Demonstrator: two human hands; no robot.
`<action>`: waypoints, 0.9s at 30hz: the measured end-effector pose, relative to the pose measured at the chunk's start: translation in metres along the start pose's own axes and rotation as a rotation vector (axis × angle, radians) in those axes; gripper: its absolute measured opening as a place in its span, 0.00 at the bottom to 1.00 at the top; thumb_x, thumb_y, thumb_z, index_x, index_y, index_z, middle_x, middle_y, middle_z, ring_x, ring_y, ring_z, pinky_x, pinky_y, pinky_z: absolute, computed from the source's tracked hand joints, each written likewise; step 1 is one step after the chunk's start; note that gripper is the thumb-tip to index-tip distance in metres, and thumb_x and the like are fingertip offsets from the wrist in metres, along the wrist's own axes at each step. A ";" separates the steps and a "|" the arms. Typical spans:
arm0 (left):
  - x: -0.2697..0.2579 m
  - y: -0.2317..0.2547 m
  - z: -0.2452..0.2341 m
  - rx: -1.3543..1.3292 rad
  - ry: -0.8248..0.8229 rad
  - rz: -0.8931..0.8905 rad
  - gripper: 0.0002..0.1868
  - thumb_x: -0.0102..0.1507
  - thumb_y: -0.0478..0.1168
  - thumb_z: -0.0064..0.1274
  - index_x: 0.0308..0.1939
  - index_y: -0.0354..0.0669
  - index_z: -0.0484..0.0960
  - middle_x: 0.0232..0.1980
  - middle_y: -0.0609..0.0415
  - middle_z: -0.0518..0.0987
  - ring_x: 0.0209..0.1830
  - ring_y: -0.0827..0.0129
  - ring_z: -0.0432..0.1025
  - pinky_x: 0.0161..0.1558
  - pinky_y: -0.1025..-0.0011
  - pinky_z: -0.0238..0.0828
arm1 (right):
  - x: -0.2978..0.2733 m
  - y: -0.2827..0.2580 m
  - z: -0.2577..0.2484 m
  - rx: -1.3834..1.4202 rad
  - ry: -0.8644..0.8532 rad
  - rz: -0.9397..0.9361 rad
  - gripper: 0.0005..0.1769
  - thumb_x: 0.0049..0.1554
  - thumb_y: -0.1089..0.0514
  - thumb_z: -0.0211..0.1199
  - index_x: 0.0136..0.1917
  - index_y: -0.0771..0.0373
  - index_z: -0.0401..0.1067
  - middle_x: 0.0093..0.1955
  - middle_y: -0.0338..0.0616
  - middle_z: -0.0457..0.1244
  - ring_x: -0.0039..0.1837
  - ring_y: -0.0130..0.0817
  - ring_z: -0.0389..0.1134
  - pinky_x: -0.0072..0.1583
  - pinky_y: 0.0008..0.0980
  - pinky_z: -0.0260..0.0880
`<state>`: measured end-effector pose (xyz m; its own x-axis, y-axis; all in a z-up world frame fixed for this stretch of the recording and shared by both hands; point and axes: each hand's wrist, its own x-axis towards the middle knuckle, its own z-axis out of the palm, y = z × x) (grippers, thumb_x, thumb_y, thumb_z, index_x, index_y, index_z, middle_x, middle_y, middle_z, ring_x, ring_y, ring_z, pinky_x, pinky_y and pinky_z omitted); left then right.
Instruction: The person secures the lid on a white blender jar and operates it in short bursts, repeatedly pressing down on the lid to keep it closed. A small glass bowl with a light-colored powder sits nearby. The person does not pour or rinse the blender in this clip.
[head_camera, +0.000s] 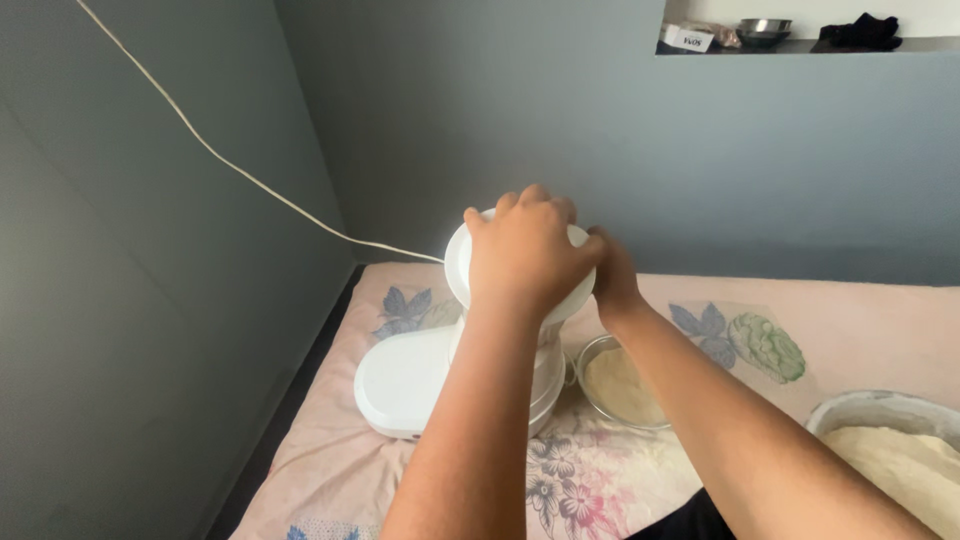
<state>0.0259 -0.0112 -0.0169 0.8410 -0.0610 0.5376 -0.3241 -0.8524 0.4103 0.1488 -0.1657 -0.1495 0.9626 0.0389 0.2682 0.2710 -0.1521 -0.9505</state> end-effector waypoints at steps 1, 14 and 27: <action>0.003 -0.006 0.004 0.004 0.087 -0.015 0.18 0.56 0.53 0.55 0.41 0.46 0.87 0.47 0.50 0.80 0.53 0.53 0.72 0.61 0.37 0.53 | 0.002 0.001 0.003 -0.010 0.000 0.035 0.14 0.64 0.57 0.47 0.53 0.64 0.71 0.51 0.45 0.68 0.53 0.34 0.69 0.55 0.41 0.71; 0.047 -0.037 0.037 0.263 0.076 -0.338 0.16 0.61 0.48 0.47 0.45 0.49 0.87 0.53 0.50 0.80 0.57 0.48 0.70 0.48 0.46 0.66 | 0.056 -0.073 0.005 -0.176 0.056 0.189 0.24 0.61 0.40 0.49 0.54 0.57 0.77 0.55 0.40 0.69 0.57 0.34 0.68 0.56 0.44 0.68; 0.052 -0.046 0.053 0.270 -0.093 -0.315 0.20 0.63 0.51 0.49 0.55 0.50 0.82 0.59 0.50 0.78 0.62 0.49 0.70 0.53 0.43 0.66 | 0.048 -0.124 0.079 -0.282 -0.254 -0.045 0.20 0.51 0.44 0.64 0.47 0.60 0.81 0.50 0.43 0.73 0.53 0.34 0.73 0.58 0.36 0.69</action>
<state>0.1075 -0.0024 -0.0469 0.9203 0.1885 0.3428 0.0700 -0.9415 0.3297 0.1621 -0.0669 -0.0316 0.9294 0.2904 0.2277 0.3357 -0.4093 -0.8484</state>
